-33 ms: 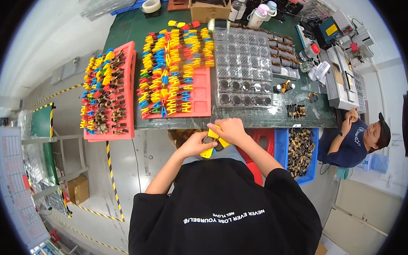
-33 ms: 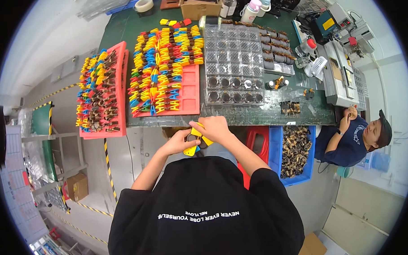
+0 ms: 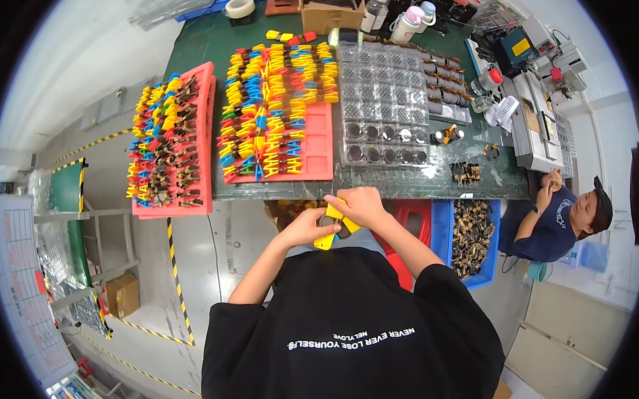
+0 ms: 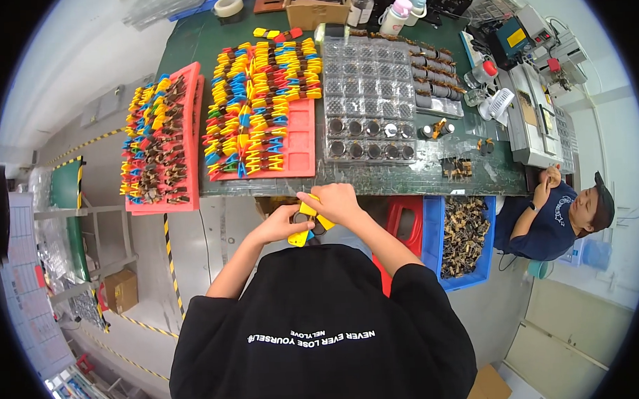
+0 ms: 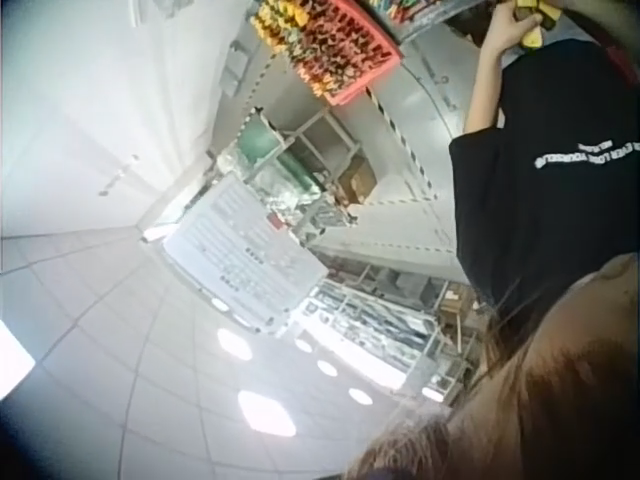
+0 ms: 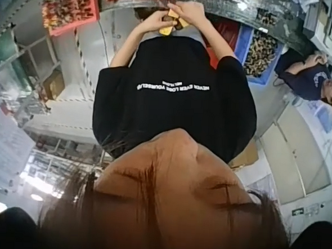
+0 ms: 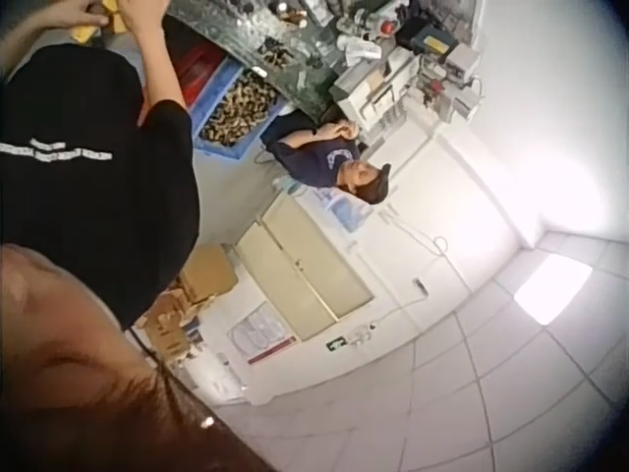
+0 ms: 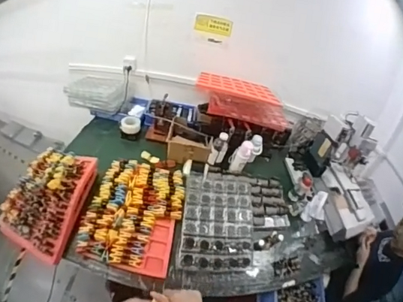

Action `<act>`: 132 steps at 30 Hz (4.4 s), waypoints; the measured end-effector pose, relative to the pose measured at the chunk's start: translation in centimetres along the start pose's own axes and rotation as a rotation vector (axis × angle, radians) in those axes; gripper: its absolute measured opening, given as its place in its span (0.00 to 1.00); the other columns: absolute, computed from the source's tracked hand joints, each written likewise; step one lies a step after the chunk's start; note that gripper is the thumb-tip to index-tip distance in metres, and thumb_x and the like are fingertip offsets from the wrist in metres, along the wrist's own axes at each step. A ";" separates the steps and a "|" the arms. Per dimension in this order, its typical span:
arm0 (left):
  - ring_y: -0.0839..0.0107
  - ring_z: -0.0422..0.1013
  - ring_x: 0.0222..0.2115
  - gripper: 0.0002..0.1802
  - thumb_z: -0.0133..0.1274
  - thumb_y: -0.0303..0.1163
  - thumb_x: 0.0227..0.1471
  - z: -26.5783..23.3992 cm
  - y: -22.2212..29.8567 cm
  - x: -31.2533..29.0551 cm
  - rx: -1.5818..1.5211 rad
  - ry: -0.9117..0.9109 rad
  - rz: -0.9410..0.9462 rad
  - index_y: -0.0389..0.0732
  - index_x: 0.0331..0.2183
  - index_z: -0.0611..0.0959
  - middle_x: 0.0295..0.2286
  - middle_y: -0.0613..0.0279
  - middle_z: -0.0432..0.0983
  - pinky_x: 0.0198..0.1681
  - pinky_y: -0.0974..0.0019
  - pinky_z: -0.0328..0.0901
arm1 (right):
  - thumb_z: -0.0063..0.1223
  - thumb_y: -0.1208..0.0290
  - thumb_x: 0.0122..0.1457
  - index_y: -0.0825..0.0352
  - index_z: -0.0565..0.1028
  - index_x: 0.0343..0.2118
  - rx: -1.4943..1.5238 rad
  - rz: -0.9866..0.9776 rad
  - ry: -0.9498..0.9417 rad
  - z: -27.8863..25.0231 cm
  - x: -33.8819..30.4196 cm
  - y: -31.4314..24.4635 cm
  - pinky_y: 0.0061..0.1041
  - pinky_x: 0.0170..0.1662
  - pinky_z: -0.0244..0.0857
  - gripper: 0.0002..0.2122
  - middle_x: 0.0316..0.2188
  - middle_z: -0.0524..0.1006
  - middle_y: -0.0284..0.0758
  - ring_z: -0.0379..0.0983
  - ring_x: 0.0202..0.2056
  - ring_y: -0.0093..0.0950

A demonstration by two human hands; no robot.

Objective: The person assembles small colorful plastic components and metal pins by hand, then organizes them into a tray.

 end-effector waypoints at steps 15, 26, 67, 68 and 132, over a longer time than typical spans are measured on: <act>0.82 0.68 0.31 0.17 0.59 0.37 0.48 -1.6 -11.3 -14.3 -0.591 0.199 -0.362 0.39 0.38 0.78 0.30 0.70 0.74 0.35 0.75 0.64 | 0.33 0.38 0.57 0.72 0.77 0.26 0.666 0.738 0.103 17.4 -4.4 2.4 0.34 0.34 0.64 0.35 0.21 0.76 0.45 0.75 0.29 0.39; 0.80 0.70 0.32 0.14 0.56 0.37 0.52 -1.1 -14.8 -15.3 -0.955 0.837 -0.228 0.43 0.40 0.75 0.29 0.72 0.71 0.36 0.71 0.67 | 0.29 0.41 0.59 0.72 0.63 0.49 0.908 0.649 -0.183 24.3 -2.0 -1.6 0.35 0.34 0.69 0.33 0.35 0.74 0.47 0.73 0.31 0.43; 0.73 0.59 0.21 0.18 0.47 0.41 0.57 -0.6 -12.5 -12.1 -0.260 1.317 -0.130 0.35 0.26 0.68 0.18 0.59 0.63 0.25 0.65 0.59 | 0.42 0.56 0.62 0.72 0.71 0.20 0.657 0.432 0.480 14.8 -3.7 -3.6 0.28 0.22 0.56 0.22 0.12 0.67 0.40 0.61 0.16 0.23; 0.73 0.59 0.21 0.18 0.47 0.41 0.57 -0.6 -13.0 -12.3 -0.259 1.325 -0.135 0.35 0.26 0.68 0.18 0.59 0.63 0.25 0.65 0.59 | 0.39 0.54 0.62 0.72 0.72 0.21 0.714 0.511 0.491 15.3 -4.0 -2.5 0.32 0.24 0.57 0.24 0.13 0.69 0.42 0.63 0.16 0.31; 0.60 0.69 0.36 0.12 0.58 0.32 0.44 -19.2 7.3 25.0 1.129 0.744 0.324 0.41 0.33 0.77 0.31 0.57 0.72 0.40 0.59 0.61 | 0.46 0.76 0.55 0.65 0.73 0.44 0.250 0.422 0.577 -11.7 1.4 28.4 0.33 0.54 0.57 0.13 0.48 0.69 0.40 0.63 0.51 0.39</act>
Point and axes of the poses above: each hand's wrist, its own x-axis towards the middle knuckle, its own z-axis out of the palm, y = z × x, the point moved 7 cm from there along x, towards the middle knuckle
